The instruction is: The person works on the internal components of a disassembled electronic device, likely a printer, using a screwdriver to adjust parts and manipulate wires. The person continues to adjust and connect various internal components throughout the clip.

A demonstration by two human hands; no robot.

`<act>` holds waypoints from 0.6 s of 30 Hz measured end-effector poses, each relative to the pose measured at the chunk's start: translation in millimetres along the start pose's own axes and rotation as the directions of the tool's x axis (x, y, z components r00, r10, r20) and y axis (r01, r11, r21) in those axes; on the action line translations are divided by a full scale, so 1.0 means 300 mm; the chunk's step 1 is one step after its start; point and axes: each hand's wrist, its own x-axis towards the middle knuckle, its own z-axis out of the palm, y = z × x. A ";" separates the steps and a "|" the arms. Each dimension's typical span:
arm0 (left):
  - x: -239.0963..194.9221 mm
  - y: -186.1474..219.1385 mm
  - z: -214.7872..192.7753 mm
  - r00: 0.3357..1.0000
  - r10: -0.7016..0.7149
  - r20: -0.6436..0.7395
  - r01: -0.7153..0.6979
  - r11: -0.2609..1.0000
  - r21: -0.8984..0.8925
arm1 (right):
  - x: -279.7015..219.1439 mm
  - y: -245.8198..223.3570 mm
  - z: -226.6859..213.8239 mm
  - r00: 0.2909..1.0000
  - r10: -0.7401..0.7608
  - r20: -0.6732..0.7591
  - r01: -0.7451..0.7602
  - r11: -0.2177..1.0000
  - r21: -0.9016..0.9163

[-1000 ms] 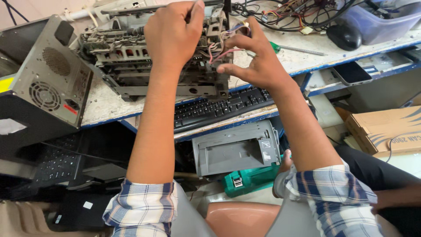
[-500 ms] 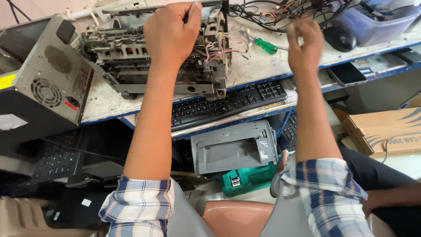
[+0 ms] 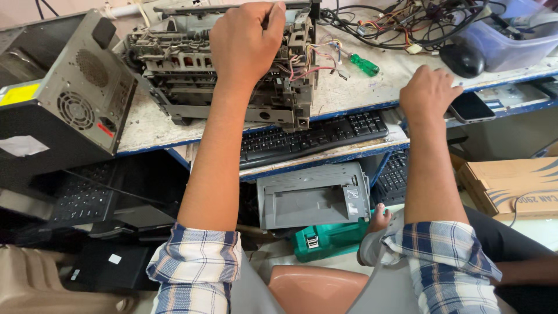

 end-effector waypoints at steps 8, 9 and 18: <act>-0.012 -0.022 0.027 0.999 0.021 -0.029 -0.021 1.000 0.016 | 0.063 -0.081 -0.330 0.976 -0.073 0.206 -0.217 -0.220 0.951; -0.013 -0.023 0.029 1.000 0.001 -0.015 0.000 1.000 0.012 | 0.059 -0.127 -0.367 0.987 -0.091 0.129 -0.151 -0.296 0.943; -0.008 -0.024 0.018 0.999 0.012 0.039 -0.012 1.000 -0.004 | -0.006 -0.506 -0.536 0.966 -0.168 -0.196 0.149 -0.257 0.955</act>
